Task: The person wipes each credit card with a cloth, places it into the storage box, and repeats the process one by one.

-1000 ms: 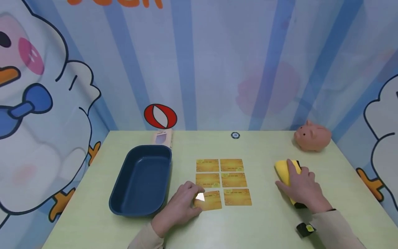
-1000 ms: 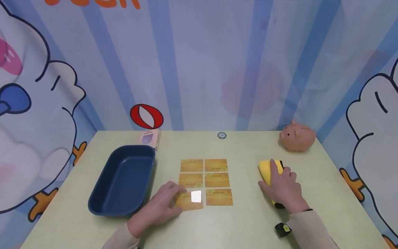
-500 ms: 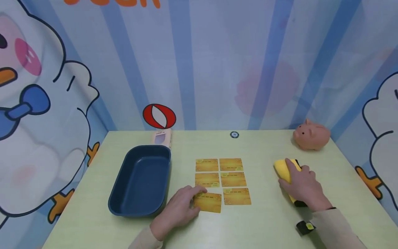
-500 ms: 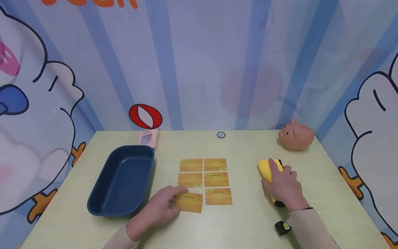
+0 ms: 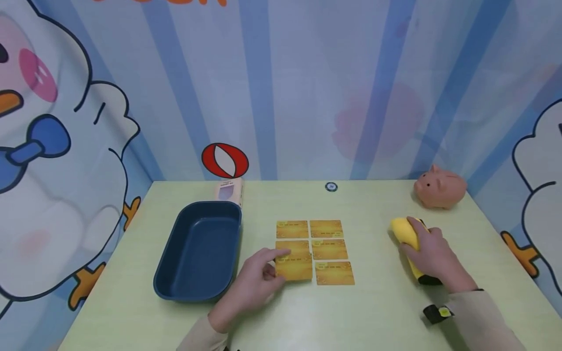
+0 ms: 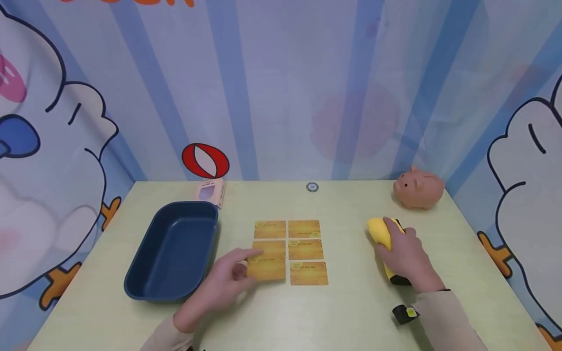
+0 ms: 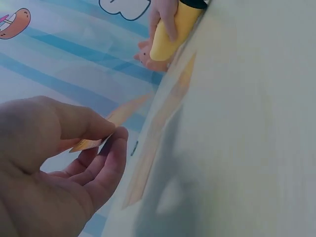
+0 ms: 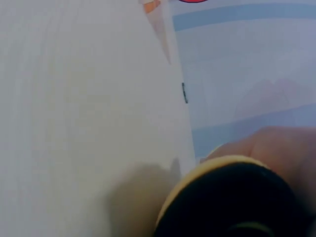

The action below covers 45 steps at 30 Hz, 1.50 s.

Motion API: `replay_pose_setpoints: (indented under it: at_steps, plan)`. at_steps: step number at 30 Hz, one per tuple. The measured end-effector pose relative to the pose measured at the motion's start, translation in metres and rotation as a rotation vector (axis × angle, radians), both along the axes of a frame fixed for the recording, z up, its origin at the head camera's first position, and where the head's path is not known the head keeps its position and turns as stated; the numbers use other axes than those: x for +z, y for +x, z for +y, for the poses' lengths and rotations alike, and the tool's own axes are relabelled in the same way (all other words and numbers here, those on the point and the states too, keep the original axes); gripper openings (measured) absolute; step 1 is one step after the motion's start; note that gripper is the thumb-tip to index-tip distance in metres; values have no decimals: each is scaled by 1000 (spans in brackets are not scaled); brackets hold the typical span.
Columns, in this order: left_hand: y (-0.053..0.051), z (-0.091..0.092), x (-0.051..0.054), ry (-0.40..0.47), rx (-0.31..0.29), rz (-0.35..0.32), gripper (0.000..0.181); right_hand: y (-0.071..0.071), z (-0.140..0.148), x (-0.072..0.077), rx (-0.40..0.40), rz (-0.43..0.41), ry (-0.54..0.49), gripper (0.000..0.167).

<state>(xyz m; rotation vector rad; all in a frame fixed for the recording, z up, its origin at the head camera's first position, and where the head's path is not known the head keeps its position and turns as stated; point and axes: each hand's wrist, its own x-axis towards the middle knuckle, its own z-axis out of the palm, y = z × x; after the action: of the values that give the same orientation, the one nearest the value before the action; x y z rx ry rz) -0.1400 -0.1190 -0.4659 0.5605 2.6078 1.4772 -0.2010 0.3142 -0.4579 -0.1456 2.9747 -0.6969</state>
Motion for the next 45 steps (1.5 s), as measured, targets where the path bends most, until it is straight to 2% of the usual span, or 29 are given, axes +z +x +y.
replay_pose_setpoints:
  at_steps: [6,9,13,18,23,27,32,38,41,45]
  plan:
    - [-8,10,10,133,46,-62,55,-2,-3,10,70,104,-88,72]
    - [-14,18,16,167,74,-85,54,-3,-10,18,104,147,-134,73]
    - [-24,28,23,189,111,-83,55,-5,-25,26,148,263,-198,73]
    - [-36,37,32,260,143,-84,58,-9,-49,35,185,410,-294,76]
    - [-46,43,35,307,154,-87,61,-10,-73,44,231,464,-397,78]
    - [-49,46,33,329,142,-90,62,-10,-95,48,300,486,-426,78]
    - [-51,50,30,334,137,-80,59,-7,-123,52,395,468,-392,77]
    - [-53,53,28,318,129,-76,57,-6,-150,55,456,477,-276,71]
    - [-54,53,28,338,96,-80,58,-4,-157,54,472,516,-203,70]
    - [-55,52,29,420,28,-101,60,-3,-161,51,501,567,-130,66]
